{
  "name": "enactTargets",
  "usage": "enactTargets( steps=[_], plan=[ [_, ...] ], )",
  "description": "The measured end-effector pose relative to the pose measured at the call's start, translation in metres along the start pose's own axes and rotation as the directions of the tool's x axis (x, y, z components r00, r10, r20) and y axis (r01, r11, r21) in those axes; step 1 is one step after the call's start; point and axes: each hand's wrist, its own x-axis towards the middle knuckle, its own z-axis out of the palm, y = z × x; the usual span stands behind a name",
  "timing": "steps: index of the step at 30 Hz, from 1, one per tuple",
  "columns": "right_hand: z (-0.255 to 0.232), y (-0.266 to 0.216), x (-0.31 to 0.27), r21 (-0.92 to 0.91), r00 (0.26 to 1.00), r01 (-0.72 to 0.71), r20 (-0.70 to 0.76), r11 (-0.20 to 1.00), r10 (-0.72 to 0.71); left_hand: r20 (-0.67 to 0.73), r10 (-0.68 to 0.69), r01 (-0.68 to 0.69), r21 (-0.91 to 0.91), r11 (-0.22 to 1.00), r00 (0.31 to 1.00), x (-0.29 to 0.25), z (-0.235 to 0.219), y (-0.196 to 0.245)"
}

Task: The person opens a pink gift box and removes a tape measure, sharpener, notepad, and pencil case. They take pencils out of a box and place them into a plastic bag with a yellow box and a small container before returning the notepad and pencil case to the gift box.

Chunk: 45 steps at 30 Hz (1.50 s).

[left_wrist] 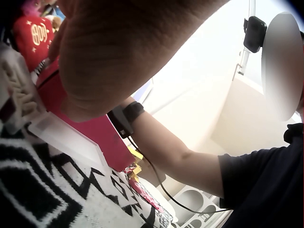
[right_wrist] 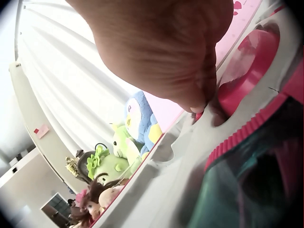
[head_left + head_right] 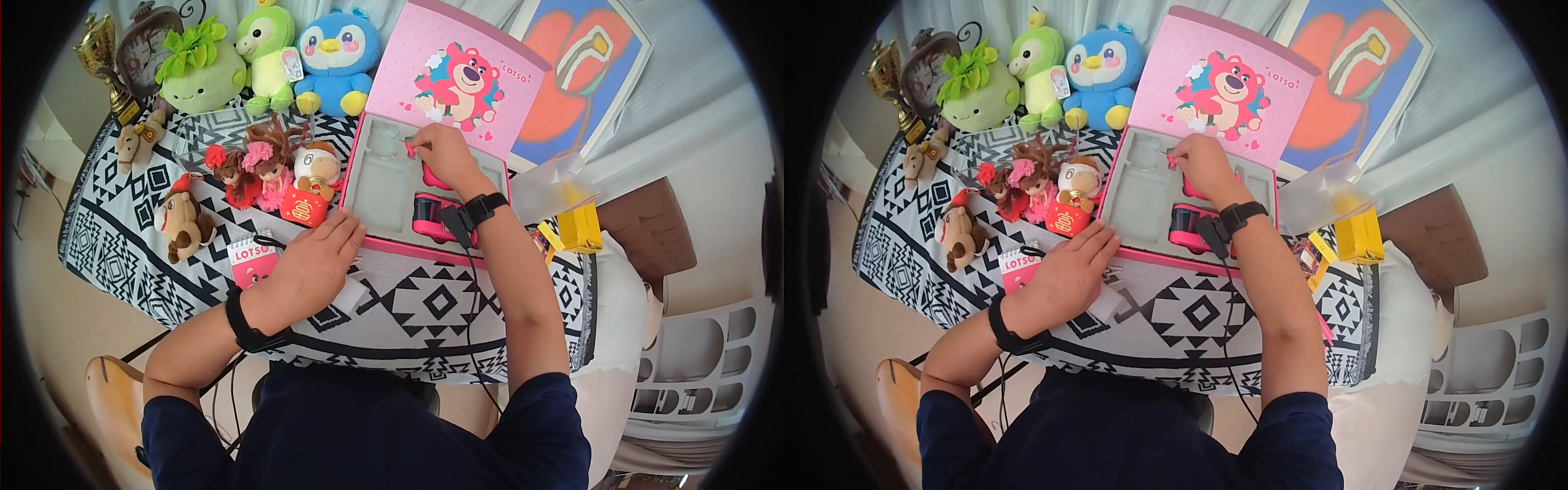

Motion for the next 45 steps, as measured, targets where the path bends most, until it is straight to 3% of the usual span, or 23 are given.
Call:
enactTargets(
  steps=[2, 5, 7, 8, 11, 13, 15, 18, 23, 27, 30, 33, 36, 45],
  plan=[
    [0.001, 0.001, 0.005, -0.149, 0.997, 0.064, 0.057, 0.987, -0.056, -0.013, 0.0, 0.0, -0.001, 1.0, 1.0, 0.0, 0.0, 0.0],
    [0.005, 0.01, 0.009, -0.309, 0.947, 0.27, 0.256, 0.912, -0.194, -0.003, 0.007, -0.007, -0.217, 0.976, 1.0, 0.003, -0.016, -0.01],
    [0.004, 0.01, -0.003, -0.35, 0.97, 0.242, 0.081, 0.905, -0.228, -0.012, -0.049, 0.04, -0.384, 0.922, 0.999, 0.003, -0.029, -0.021],
    [0.001, -0.005, -0.006, -0.369, 0.97, 0.221, -0.011, 0.903, -0.242, 0.003, -0.052, 0.05, -0.369, 0.928, 0.999, 0.0, -0.042, -0.025],
    [-0.037, -0.077, -0.046, -0.241, 0.947, 0.306, -0.023, 0.921, -0.321, 0.157, -0.071, 0.118, -0.315, 0.942, 0.985, -0.017, -0.055, -0.031],
    [-0.047, -0.126, -0.089, -0.137, 0.97, 0.236, 0.098, 0.962, -0.224, 0.209, -0.051, 0.109, -0.277, 0.955, 0.977, -0.026, -0.054, -0.032],
    [-0.034, -0.139, -0.129, -0.117, 0.948, 0.257, 0.225, 0.959, -0.227, 0.182, -0.005, 0.05, -0.246, 0.968, 0.983, -0.037, -0.042, -0.03],
    [0.002, -0.15, -0.167, -0.062, 0.947, 0.126, 0.305, 0.99, -0.102, 0.205, -0.016, 0.052, -0.173, 0.983, 0.979, -0.044, -0.034, -0.03],
    [0.045, -0.144, -0.164, -0.037, 0.963, 0.103, 0.254, 0.994, -0.09, 0.209, 0.012, 0.024, -0.169, 0.985, 0.978, -0.041, -0.023, -0.039],
    [0.048, -0.145, -0.161, -0.02, 0.967, 0.094, 0.241, 0.995, -0.087, 0.28, 0.022, 0.047, -0.236, 0.971, 0.96, -0.038, -0.03, -0.034],
    [0.051, -0.142, -0.162, -0.004, 0.969, 0.114, 0.222, 0.994, -0.11, 0.272, 0.055, -0.006, -0.178, 0.984, 0.961, -0.039, -0.033, -0.024],
    [0.048, -0.135, -0.158, 0.046, 0.938, 0.149, 0.309, 0.988, -0.156, 0.316, 0.105, -0.043, -0.195, 0.98, 0.943, -0.04, -0.031, -0.015],
    [0.039, -0.132, -0.158, -0.026, 0.931, 0.219, 0.305, 0.975, -0.201, 0.313, 0.145, -0.075, -0.225, 0.971, 0.939, -0.041, -0.026, -0.01],
    [-0.009, -0.141, -0.171, -0.133, 0.972, 0.129, 0.211, 0.983, -0.099, 0.186, 0.052, 0.009, -0.313, 0.95, 0.981, -0.035, -0.001, 0.032]
  ],
)
